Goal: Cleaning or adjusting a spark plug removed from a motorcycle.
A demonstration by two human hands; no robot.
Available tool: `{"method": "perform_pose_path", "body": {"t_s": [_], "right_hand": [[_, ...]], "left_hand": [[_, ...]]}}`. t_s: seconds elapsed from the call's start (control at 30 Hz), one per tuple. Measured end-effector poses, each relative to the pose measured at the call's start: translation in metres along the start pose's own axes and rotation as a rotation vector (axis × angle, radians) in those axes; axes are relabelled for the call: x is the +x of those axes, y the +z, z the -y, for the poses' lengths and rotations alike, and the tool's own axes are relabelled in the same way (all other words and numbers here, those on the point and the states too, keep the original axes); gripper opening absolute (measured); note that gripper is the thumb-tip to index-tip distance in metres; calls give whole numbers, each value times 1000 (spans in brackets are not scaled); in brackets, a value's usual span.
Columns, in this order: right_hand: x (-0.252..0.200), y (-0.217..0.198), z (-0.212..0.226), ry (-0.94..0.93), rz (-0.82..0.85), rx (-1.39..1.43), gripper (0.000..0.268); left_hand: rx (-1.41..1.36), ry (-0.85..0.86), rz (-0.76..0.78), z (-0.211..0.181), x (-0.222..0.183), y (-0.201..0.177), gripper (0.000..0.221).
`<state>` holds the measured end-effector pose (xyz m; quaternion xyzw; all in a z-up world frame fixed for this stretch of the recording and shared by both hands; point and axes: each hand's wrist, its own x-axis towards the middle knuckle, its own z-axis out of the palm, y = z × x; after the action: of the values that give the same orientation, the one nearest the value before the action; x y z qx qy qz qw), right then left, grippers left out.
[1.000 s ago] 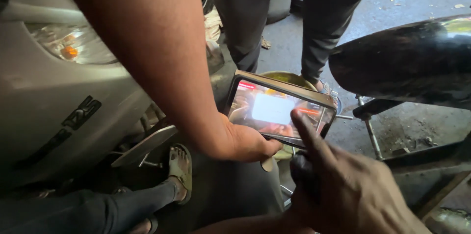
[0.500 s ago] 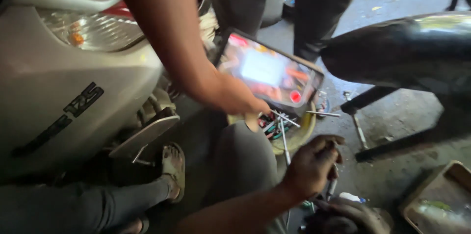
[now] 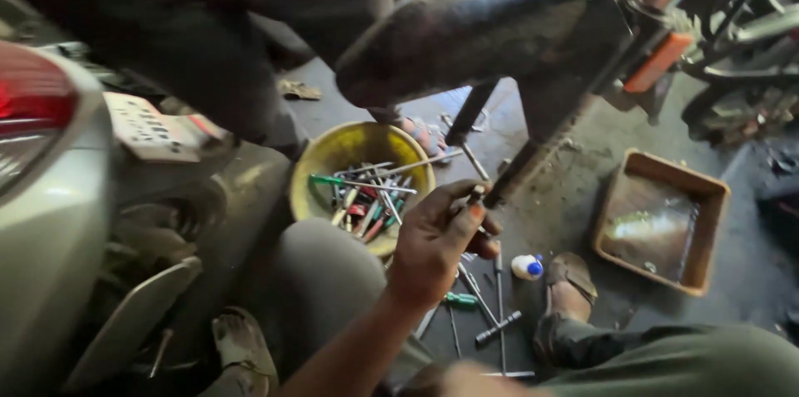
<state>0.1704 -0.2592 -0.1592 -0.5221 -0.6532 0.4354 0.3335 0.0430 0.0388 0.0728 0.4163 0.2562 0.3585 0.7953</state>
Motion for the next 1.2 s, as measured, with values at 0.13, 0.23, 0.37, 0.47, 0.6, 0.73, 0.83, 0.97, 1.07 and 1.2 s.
{"method": "perform_pose_path", "body": {"t_s": [0.13, 0.23, 0.37, 0.47, 0.6, 0.73, 0.83, 0.97, 1.07, 1.2], "right_hand": [[93, -120, 66, 64, 76, -89, 28], [156, -184, 149, 473, -152, -212, 11], [165, -199, 142, 287, -459, 460, 18], [168, -209, 156, 83, -373, 118, 19], [166, -217, 155, 24, -311, -26, 23], [165, -220, 152, -43, -219, -77, 28], [163, -219, 153, -57, -201, -2, 27], [157, -214, 159, -15, -183, -48, 31], [163, -212, 175, 76, -88, -175, 29], [161, -210, 170, -195, -21, -401, 26]], "left_hand": [[57, -78, -10, 23, -14, -12, 36], [326, -86, 13, 26, -20, -11, 35], [486, -139, 82, 20, -20, -2, 34], [736, 18, 156, 14, -16, 3, 26], [848, 163, 265, 13, -12, -1, 24], [860, 103, 390, 9, -11, -4, 27], [877, 47, 435, 6, -9, -6, 20], [933, 121, 437, 7, -7, -10, 18], [949, 100, 517, 5, -8, -12, 20], [1007, 132, 519, 7, -11, -12, 26]]}}
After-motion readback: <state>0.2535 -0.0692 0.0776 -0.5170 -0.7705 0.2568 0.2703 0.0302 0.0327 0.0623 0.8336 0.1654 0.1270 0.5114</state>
